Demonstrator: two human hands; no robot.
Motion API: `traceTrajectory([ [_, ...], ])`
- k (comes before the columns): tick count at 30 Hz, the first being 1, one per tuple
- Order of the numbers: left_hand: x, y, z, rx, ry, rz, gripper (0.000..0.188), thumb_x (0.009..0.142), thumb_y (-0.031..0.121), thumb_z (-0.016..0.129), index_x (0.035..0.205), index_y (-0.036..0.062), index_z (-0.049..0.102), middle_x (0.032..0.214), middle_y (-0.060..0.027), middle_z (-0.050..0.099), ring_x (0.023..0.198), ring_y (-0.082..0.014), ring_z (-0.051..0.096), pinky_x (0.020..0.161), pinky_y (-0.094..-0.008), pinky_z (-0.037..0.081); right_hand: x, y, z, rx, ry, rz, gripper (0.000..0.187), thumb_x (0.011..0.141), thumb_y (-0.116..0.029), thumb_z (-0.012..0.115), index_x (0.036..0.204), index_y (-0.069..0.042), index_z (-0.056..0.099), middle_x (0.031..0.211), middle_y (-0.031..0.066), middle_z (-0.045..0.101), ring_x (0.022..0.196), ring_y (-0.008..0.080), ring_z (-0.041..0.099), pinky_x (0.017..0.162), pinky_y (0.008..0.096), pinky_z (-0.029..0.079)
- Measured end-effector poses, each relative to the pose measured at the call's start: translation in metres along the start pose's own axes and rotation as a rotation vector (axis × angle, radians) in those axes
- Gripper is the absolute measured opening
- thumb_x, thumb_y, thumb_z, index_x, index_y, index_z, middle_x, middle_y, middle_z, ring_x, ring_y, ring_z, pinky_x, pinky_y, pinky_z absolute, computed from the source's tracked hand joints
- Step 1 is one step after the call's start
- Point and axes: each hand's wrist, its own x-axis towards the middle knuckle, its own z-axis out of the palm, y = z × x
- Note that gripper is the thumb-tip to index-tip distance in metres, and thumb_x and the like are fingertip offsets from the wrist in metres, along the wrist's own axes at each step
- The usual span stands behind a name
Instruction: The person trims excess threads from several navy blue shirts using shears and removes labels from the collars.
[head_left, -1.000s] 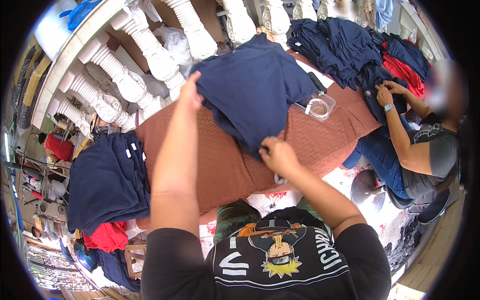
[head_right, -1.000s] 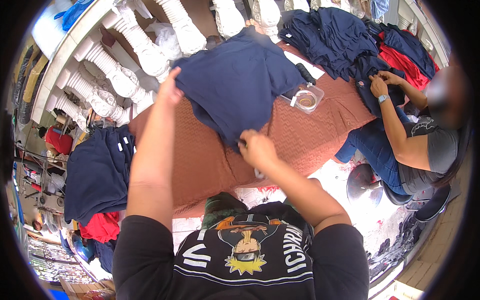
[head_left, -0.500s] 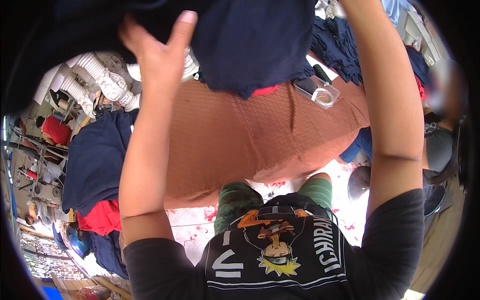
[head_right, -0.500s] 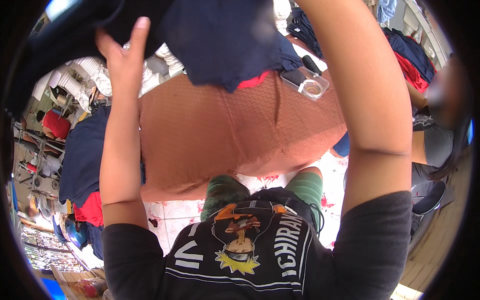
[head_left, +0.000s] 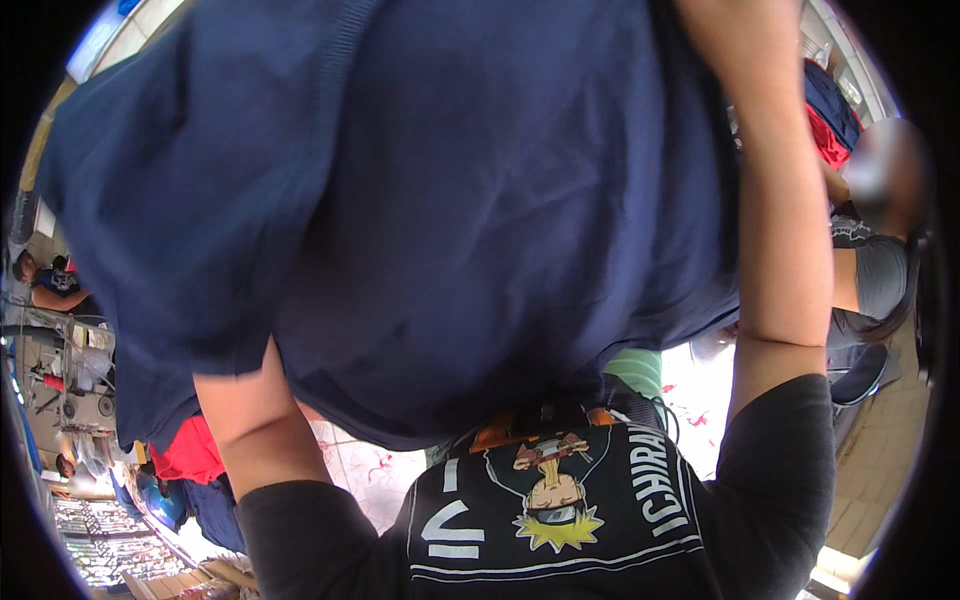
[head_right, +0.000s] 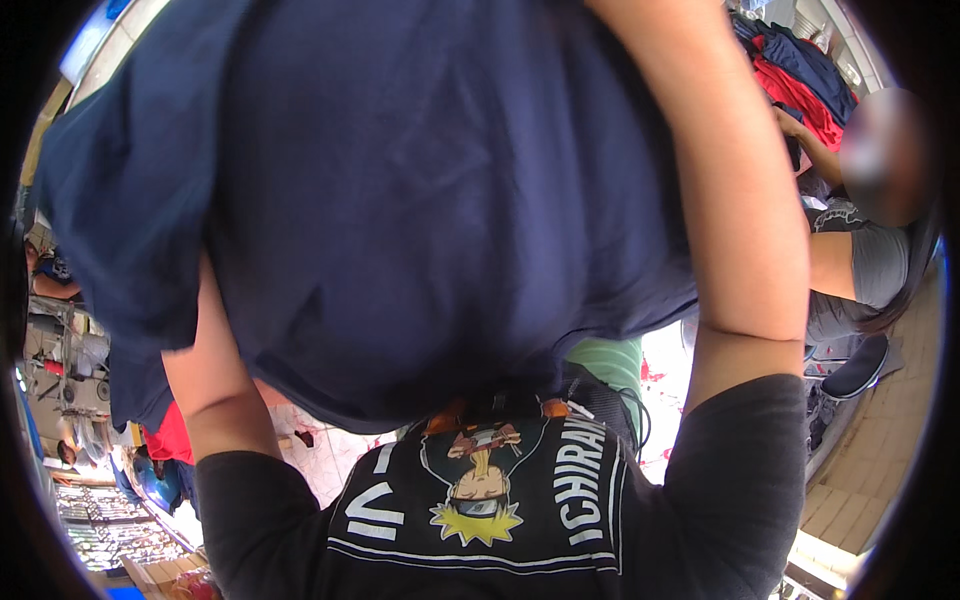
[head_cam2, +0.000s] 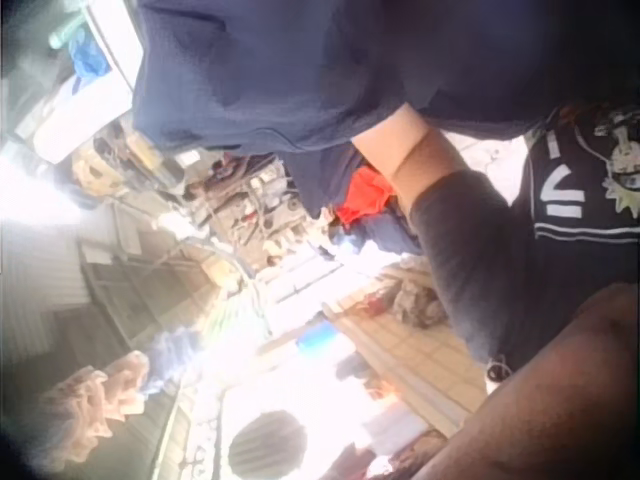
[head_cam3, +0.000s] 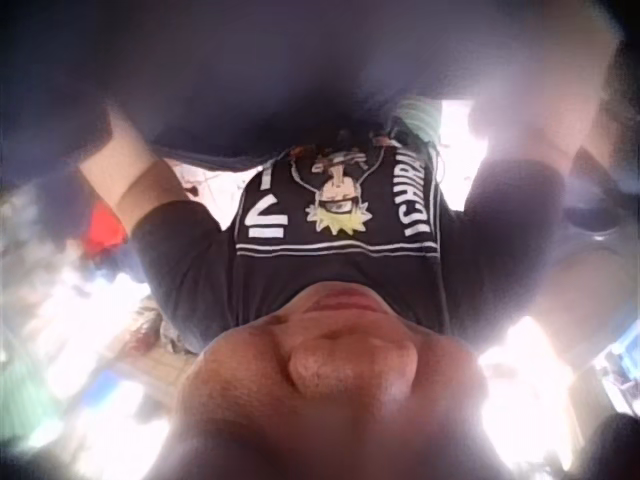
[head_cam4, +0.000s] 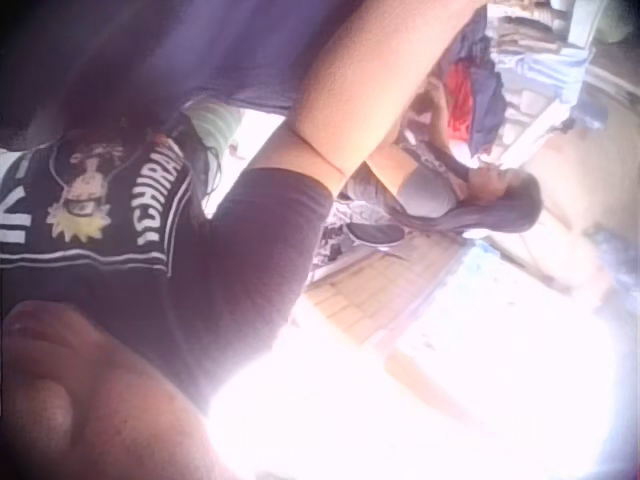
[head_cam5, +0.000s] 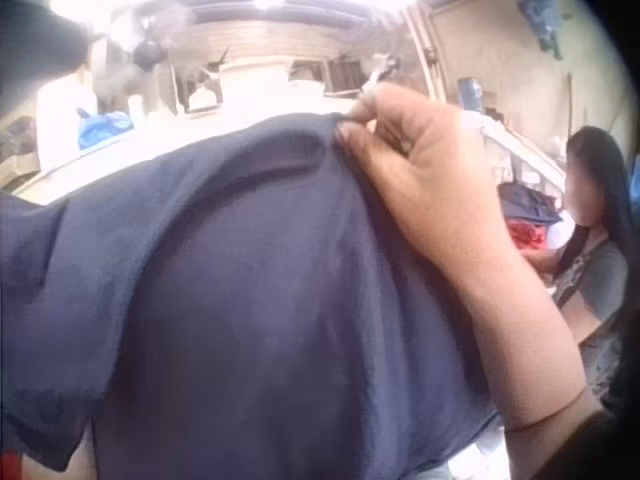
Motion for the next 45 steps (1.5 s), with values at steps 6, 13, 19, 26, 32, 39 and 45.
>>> traceTrajectory([
  [6, 0.085, -0.012, 0.101, 0.143, -0.275, -0.179, 0.05, 0.089, 0.039, 0.06, 0.125, 0.0046, 0.06, 0.118, -0.0207, 0.064, 0.114, -0.0334, 0.06, 0.095, -0.0399, 0.048, 0.014, 0.138, 0.088, -0.557, -0.247, -0.03, 0.019, 0.087, -0.023, 0.062, 0.095, -0.005, 0.065, 0.083, 0.0228, 0.067, 0.083, 0.0408, 0.065, 0.075, 0.0487, 0.05],
  [13, -0.081, 0.115, 0.189, -0.398, -0.486, 0.015, 0.063, 0.086, 0.046, 0.064, 0.133, 0.0044, 0.055, 0.139, -0.0219, 0.05, 0.132, -0.0372, 0.044, 0.108, -0.0436, 0.035, -0.057, 0.244, -0.034, -0.426, -0.971, 0.16, 0.016, 0.09, -0.021, 0.06, 0.095, -0.006, 0.064, 0.065, 0.0046, 0.058, 0.059, 0.015, 0.058, 0.059, 0.0333, 0.05],
  [19, -0.215, 0.16, 0.186, -0.097, -0.381, -0.44, 0.059, 0.081, 0.046, 0.071, 0.126, 0.0099, 0.059, 0.129, -0.0143, 0.055, 0.13, -0.0367, 0.041, 0.106, -0.0486, 0.033, -0.223, 0.213, -0.005, 0.05, -1.211, 0.768, 0.045, 0.078, -0.043, 0.076, 0.096, -0.002, 0.07, 0.073, 0.0065, 0.065, 0.068, 0.0171, 0.061, 0.064, 0.032, 0.047],
  [26, -0.206, 0.112, 0.187, -0.293, 0.233, -0.412, 0.011, 0.09, 0.017, 0.067, 0.094, 0.0068, 0.068, 0.091, -0.0077, 0.066, 0.081, -0.024, 0.064, 0.075, -0.0353, 0.051, -0.243, 0.184, 0.032, 0.231, -1.061, 1.028, 0.026, 0.084, -0.024, 0.074, 0.087, -0.001, 0.063, 0.067, 0.0024, 0.06, 0.064, 0.0096, 0.057, 0.063, 0.028, 0.045],
  [32, -0.147, 0.065, 0.2, 0.151, 0.1, -0.3, 0.027, 0.086, 0.025, 0.067, 0.112, 0.0171, 0.067, 0.112, -0.009, 0.067, 0.106, -0.0289, 0.06, 0.092, -0.0421, 0.045, -0.252, 0.193, 0.054, -0.08, -0.687, 0.743, 0.024, 0.088, -0.027, 0.07, 0.097, -0.004, 0.068, 0.07, 0.0005, 0.061, 0.066, 0.0068, 0.053, 0.063, 0.0255, 0.044],
  [39, -0.203, 0.256, 0.138, -0.586, -0.515, 0.168, 0.031, 0.072, 0.022, 0.079, 0.098, 0.0103, 0.068, 0.102, -0.0071, 0.064, 0.097, -0.0264, 0.06, 0.086, -0.0368, 0.048, -0.292, 0.202, 0.01, -0.001, -0.678, 0.993, 0.027, 0.086, -0.026, 0.068, 0.103, -0.005, 0.068, 0.074, 0.008, 0.064, 0.059, 0.0163, 0.059, 0.062, 0.0334, 0.051],
  [45, -0.236, 0.282, 0.139, -0.659, -0.663, 0.03, 0.018, 0.08, 0.012, 0.072, 0.096, 0.0053, 0.067, 0.093, -0.0086, 0.065, 0.081, -0.0264, 0.063, 0.07, -0.0344, 0.051, -0.282, 0.19, -0.003, -0.052, -0.643, 0.895, 0.025, 0.087, -0.026, 0.07, 0.1, -0.004, 0.07, 0.072, 0.0034, 0.062, 0.065, 0.009, 0.054, 0.062, 0.0259, 0.045],
])
